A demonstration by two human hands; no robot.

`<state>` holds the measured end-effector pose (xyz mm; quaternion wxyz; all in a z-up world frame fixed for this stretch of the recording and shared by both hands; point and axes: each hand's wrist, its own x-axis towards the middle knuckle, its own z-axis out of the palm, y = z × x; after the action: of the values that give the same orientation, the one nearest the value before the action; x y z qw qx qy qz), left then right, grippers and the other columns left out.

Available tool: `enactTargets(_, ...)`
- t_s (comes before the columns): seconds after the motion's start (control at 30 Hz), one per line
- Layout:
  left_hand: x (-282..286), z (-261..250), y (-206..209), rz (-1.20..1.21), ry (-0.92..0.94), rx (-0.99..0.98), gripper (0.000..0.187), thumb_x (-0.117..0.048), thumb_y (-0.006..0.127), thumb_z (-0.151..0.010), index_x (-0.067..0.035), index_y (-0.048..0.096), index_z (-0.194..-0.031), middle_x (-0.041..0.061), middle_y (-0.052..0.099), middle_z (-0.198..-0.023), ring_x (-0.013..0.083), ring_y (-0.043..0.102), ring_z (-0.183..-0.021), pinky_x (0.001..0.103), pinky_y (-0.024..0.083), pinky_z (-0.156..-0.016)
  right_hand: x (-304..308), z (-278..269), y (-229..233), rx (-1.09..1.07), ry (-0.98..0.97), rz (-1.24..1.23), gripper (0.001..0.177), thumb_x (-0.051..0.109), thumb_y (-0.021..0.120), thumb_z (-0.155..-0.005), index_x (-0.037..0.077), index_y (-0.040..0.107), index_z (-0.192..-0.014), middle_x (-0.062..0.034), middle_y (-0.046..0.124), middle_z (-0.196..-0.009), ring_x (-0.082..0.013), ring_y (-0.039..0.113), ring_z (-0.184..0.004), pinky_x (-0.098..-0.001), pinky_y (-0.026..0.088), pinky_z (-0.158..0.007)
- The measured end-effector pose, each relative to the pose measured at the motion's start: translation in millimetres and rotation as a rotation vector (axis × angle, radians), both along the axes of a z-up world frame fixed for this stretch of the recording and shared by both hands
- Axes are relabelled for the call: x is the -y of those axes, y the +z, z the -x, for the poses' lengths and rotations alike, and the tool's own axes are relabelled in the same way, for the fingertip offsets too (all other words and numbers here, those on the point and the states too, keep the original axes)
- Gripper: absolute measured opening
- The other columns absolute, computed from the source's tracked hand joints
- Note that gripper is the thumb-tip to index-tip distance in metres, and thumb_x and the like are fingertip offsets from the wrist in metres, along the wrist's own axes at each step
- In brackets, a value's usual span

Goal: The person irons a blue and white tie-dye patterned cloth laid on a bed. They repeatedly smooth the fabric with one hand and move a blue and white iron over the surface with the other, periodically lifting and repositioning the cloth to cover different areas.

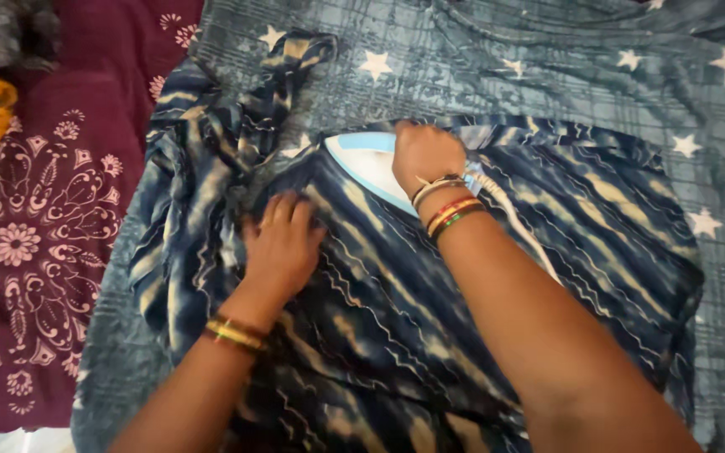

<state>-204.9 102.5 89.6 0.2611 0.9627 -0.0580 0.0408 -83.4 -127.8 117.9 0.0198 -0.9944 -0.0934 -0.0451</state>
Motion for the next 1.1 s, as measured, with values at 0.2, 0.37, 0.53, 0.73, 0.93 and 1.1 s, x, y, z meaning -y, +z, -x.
enactTargets(0.2,-75,36,-19,-0.316,0.045,-0.005,0.050,-0.034,0.061,-0.095,-0.024,0.055,-0.144,0.015,0.038,-0.161,0.0316,0.037,-0.148,0.078,0.006,-0.115,-11,39,30,-0.315,0.007,0.036,0.029,0.017,0.061,-0.082,0.013,0.076,-0.106,-0.0233,0.074,-0.097,-0.0425,0.073,-0.090,-0.0529,0.059,-0.080)
enactTargets(0.37,-75,27,-5,-0.281,0.068,-0.043,0.053,-0.027,0.063,-0.090,-0.024,0.057,-0.143,0.014,0.037,-0.161,0.0316,0.036,-0.147,0.081,0.007,-0.113,-21,113,52,-0.387,0.157,0.011,0.028,0.019,0.064,-0.082,0.016,0.075,-0.107,-0.0190,0.075,-0.095,-0.0390,0.074,-0.088,-0.0524,0.059,-0.077)
enactTargets(0.53,-5,26,58,0.070,0.170,0.094,0.035,-0.021,0.064,-0.092,-0.015,0.066,-0.127,0.022,0.044,-0.157,0.0394,0.046,-0.139,0.060,0.036,-0.110,0,182,80,-0.479,0.238,0.070,0.023,0.025,0.068,-0.083,0.016,0.074,-0.103,-0.0187,0.075,-0.088,-0.0382,0.074,-0.082,-0.0516,0.059,-0.073)
enactTargets(0.73,109,85,68,0.417,0.156,0.160,0.035,-0.007,0.060,-0.091,-0.005,0.066,-0.126,0.022,0.057,-0.144,0.0427,0.051,-0.133,0.050,0.040,-0.111,96,244,79,-0.477,0.101,0.128,0.037,0.019,0.068,-0.079,0.023,0.072,-0.116,-0.0169,0.074,-0.093,-0.0378,0.074,-0.084,-0.0506,0.059,-0.070)
enactTargets(0.93,135,94,23,0.181,-0.004,0.066,0.049,-0.017,0.060,-0.092,0.000,0.054,-0.138,0.020,0.047,-0.151,0.0393,0.038,-0.144,0.055,0.026,-0.120,196,230,60,-0.301,-0.079,0.227,0.028,0.023,0.066,-0.083,0.023,0.071,-0.110,-0.0153,0.075,-0.089,-0.0346,0.075,-0.082,-0.0487,0.060,-0.072)
enactTargets(1.1,158,89,15,0.006,-0.142,-0.246,0.093,-0.051,0.066,-0.087,-0.003,0.027,-0.156,0.017,0.017,-0.166,0.0337,0.010,-0.154,0.057,0.007,-0.122,198,150,42,-0.121,-0.182,0.217,0.033,0.024,0.066,-0.082,0.022,0.071,-0.115,-0.0200,0.074,-0.093,-0.0400,0.074,-0.078,-0.0518,0.060,-0.066)
